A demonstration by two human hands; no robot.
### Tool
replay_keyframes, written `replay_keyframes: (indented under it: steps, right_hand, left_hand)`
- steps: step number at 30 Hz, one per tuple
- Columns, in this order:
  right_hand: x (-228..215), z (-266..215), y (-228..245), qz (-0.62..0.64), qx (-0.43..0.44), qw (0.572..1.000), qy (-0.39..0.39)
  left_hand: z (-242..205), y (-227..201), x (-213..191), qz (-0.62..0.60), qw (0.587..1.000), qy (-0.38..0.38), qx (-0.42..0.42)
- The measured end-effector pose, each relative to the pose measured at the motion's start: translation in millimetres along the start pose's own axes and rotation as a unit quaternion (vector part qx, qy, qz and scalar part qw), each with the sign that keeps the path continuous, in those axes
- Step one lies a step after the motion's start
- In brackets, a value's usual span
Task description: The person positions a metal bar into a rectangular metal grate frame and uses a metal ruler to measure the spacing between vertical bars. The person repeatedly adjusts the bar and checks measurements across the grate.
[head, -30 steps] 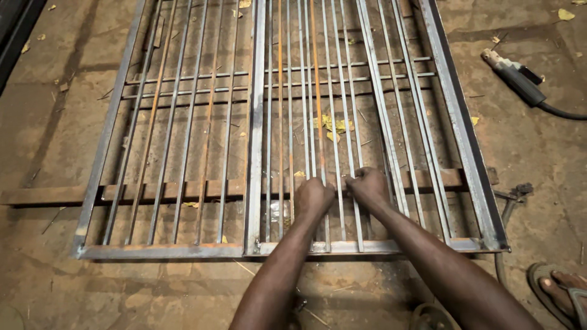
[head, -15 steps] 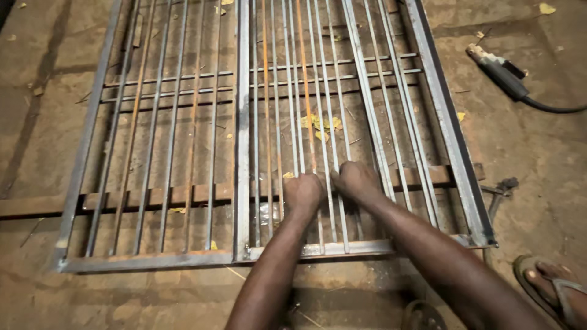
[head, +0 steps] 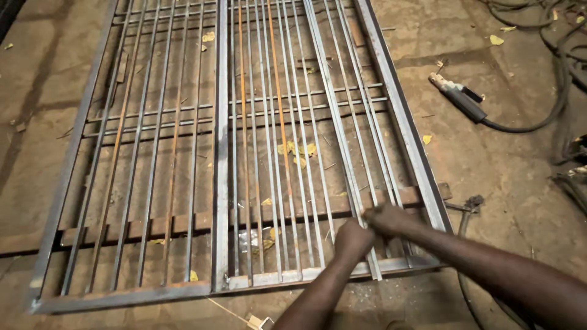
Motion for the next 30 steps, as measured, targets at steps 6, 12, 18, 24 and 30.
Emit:
replay_keyframes:
  steps: [6,12,18,24,30]
  right_hand:
    - [50.3,28.4,-49.3,0.215,-0.033,0.971,-0.102]
    - [64.2,47.0,-69.4,0.323,0.029,0.942,-0.092]
    - [52.6,16.3,-62.4,0.507,0.066,0.836,-0.197]
    - [36.9,-8.5,-30.5,0.754,0.010,0.652,-0.084]
    - [7.2,-8.0,-17.5,0.535,-0.035,0.844,-0.014]
  left_hand:
    - [12.9,11.2,7.4,-0.062,0.992,-0.106,0.041]
    - [17.4,35.5,-10.8,-0.103,0.986,-0.128,-0.004]
    - [17.6,52.2,-45.3,-0.043,0.982,-0.179,-0.034]
    - [19.3,56.7,-38.3,-0.086,0.984,-0.154,-0.024]
    - [25.3,58.9,-38.5,-0.062,0.984,-0.165,-0.023]
Point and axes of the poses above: each hand's wrist, its own z-axis towards the middle knuckle, its own x-axis out of the palm, y = z × x, the point moved 8 cm from there along z, towards the middle knuckle, and after that the axes turned 12 degrees about -x, right-handed, at the moved point
